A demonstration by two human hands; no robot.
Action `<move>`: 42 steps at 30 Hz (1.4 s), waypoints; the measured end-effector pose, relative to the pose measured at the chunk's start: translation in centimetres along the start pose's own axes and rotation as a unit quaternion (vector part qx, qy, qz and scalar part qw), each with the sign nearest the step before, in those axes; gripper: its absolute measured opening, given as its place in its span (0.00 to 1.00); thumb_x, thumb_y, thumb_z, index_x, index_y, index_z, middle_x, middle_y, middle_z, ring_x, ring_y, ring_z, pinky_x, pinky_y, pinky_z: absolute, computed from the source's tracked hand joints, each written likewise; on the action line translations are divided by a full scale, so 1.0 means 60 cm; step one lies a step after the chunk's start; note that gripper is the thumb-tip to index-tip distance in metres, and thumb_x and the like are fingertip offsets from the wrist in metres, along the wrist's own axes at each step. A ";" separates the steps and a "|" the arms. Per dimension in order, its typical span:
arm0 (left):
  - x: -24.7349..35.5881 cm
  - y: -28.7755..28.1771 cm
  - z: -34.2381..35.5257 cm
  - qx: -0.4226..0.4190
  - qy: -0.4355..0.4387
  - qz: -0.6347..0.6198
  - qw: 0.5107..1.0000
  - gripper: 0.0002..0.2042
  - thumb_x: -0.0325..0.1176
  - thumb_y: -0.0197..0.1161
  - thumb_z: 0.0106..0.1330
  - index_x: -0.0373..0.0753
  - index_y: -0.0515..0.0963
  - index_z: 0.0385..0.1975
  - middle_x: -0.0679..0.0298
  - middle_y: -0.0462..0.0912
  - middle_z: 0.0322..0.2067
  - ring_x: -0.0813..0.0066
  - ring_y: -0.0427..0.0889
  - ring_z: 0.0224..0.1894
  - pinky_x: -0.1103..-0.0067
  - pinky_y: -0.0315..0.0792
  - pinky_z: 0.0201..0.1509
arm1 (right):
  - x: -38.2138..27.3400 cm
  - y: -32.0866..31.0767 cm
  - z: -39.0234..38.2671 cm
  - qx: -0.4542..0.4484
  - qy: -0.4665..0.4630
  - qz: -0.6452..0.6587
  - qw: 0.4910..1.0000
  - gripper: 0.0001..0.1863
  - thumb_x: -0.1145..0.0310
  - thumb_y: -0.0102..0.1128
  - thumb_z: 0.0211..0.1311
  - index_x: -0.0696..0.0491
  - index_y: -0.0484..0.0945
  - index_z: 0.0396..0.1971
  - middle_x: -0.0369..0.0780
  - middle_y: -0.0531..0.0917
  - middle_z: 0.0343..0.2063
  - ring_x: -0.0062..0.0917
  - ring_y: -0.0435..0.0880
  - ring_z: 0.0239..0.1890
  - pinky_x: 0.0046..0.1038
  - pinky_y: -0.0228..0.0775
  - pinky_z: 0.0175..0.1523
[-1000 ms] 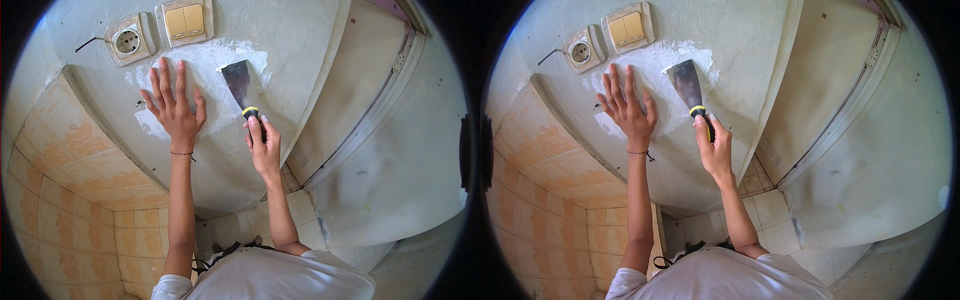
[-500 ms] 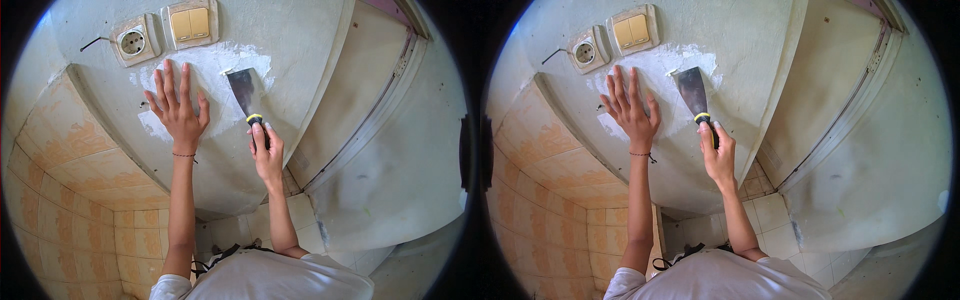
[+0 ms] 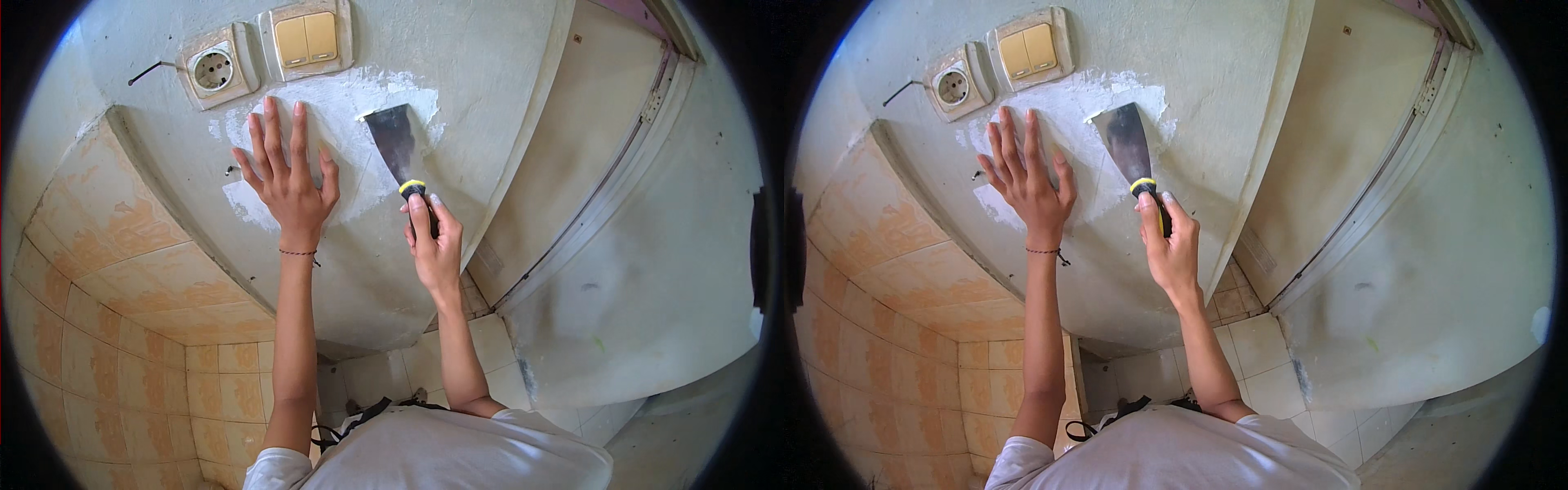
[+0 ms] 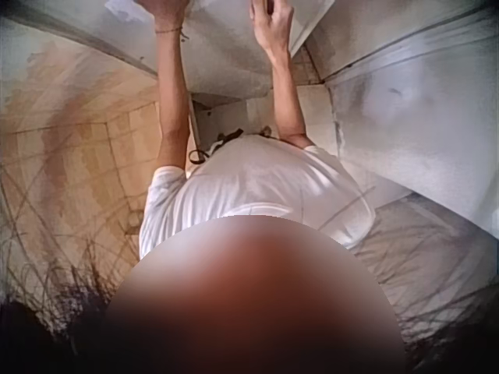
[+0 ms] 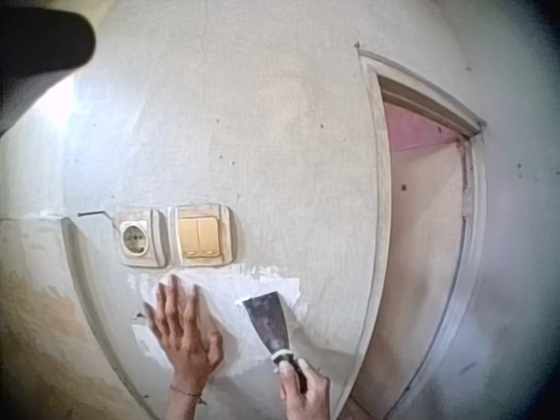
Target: The person patches a hole in a wall with wall filler using a putty knife.
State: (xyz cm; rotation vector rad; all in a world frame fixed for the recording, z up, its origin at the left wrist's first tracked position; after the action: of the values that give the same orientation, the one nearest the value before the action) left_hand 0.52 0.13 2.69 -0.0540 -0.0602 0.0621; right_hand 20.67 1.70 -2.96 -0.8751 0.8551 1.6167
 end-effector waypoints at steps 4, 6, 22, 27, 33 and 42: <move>-0.002 0.001 -0.002 0.003 0.000 0.004 1.000 0.33 0.40 0.57 0.64 0.53 0.69 0.74 0.60 0.64 0.77 0.59 0.55 0.81 0.57 0.30 0.84 | 0.007 -0.002 -0.009 -0.002 0.008 0.005 1.000 0.20 0.57 0.58 0.78 0.60 0.80 0.32 0.31 0.71 0.14 0.12 0.67 0.18 0.22 0.56 0.24; -0.001 0.000 0.001 0.003 0.006 0.004 1.000 0.33 0.40 0.56 0.65 0.53 0.69 0.74 0.60 0.64 0.77 0.59 0.56 0.80 0.57 0.30 0.84 | -0.003 0.003 -0.001 0.001 0.004 0.006 1.000 0.20 0.57 0.58 0.78 0.60 0.80 0.32 0.31 0.72 0.14 0.12 0.68 0.18 0.22 0.56 0.24; -0.004 -0.001 -0.001 0.002 0.004 -0.001 1.000 0.32 0.41 0.56 0.66 0.54 0.69 0.74 0.60 0.63 0.77 0.59 0.56 0.80 0.57 0.30 0.84 | 0.000 0.003 -0.010 0.010 0.012 0.012 1.000 0.20 0.58 0.58 0.78 0.60 0.80 0.32 0.31 0.72 0.14 0.12 0.68 0.17 0.22 0.56 0.23; -0.003 0.001 -0.002 0.000 0.003 0.005 1.000 0.32 0.41 0.56 0.66 0.54 0.69 0.74 0.60 0.63 0.77 0.59 0.56 0.80 0.57 0.30 0.84 | -0.004 0.004 -0.004 0.011 0.012 0.008 1.000 0.20 0.58 0.58 0.78 0.60 0.80 0.32 0.31 0.72 0.15 0.12 0.68 0.18 0.22 0.56 0.23; -0.001 -0.001 -0.002 -0.002 0.002 0.007 1.000 0.32 0.40 0.56 0.66 0.54 0.69 0.74 0.60 0.64 0.77 0.59 0.56 0.80 0.57 0.31 0.84 | 0.005 0.003 -0.008 -0.002 0.017 0.001 1.000 0.20 0.58 0.58 0.78 0.60 0.80 0.32 0.30 0.72 0.15 0.12 0.68 0.18 0.22 0.56 0.23; -0.005 -0.001 -0.003 0.001 0.002 0.001 1.000 0.32 0.40 0.57 0.65 0.53 0.70 0.74 0.60 0.64 0.77 0.59 0.56 0.80 0.57 0.31 0.83 | 0.010 0.014 -0.003 -0.015 0.012 0.003 1.000 0.19 0.59 0.58 0.78 0.59 0.80 0.31 0.31 0.71 0.14 0.11 0.67 0.18 0.22 0.55 0.23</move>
State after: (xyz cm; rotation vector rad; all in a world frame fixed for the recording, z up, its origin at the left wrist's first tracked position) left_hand 0.25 0.02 2.53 -0.0514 -0.0556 0.0642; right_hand 19.75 1.64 -3.48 -0.9160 0.8529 1.6320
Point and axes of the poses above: each hand's wrist, its own z-axis towards the middle knuckle, its own y-axis out of the palm, x = y × z, the point moved 3 cm from there along z, towards the middle knuckle
